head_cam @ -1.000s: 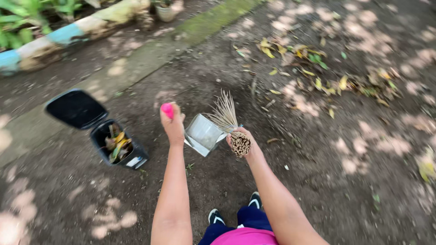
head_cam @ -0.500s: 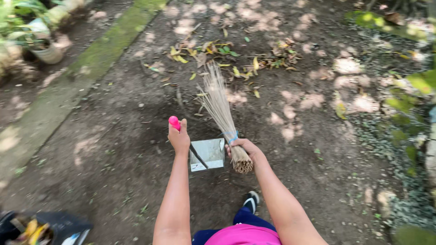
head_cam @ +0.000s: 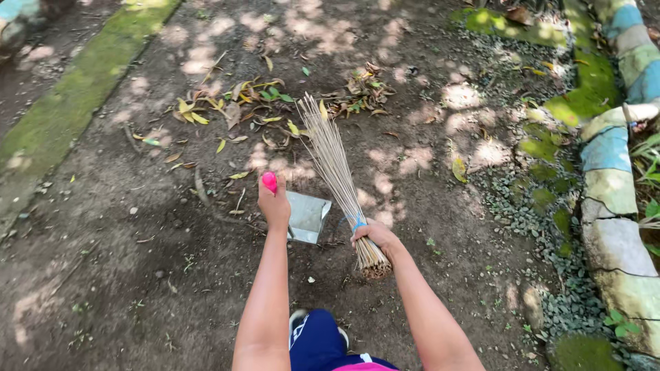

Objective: The person sweeps dry leaves and debris on a dirt and concrete path using a traditional straw broom and a dustpan. They gather the leaves into piles, scoop them into the dustpan, and deposit the collected debris into a black trash bin.

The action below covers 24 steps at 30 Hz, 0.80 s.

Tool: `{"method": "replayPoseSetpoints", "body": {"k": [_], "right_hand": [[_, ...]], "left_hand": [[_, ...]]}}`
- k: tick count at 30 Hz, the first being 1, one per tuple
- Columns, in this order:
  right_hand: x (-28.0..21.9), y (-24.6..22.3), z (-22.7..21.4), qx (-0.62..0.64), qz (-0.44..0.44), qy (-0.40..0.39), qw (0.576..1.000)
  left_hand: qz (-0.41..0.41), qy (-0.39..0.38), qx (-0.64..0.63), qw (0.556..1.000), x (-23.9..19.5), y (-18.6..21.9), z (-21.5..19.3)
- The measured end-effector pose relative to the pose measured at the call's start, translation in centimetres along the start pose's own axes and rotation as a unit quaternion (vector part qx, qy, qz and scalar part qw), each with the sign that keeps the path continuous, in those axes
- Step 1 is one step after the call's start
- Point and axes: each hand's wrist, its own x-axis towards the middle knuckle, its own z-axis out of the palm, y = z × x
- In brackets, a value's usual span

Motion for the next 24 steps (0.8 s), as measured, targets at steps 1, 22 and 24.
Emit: {"method": "replayPoseSetpoints", "body": {"k": [1, 22, 24], "right_hand": [[0.3, -0.7, -1.0, 0.014, -0.007, -0.001, 1.000], [23.3, -19.7, -27.3, -0.030, -0.003, 0.105, 0.994], [26.7, -20.6, -32.3, -0.049, 0.011, 0.115, 0.992]], "left_hand": [[0.000, -0.012, 0.004, 1.000, 0.6, -0.3, 2.0], [0.009, -0.095, 0.018, 0.995, 15.0, -4.7, 42.2], [0.022, -0.101, 0.025, 0.994, 14.0, -5.6, 46.1]]}}
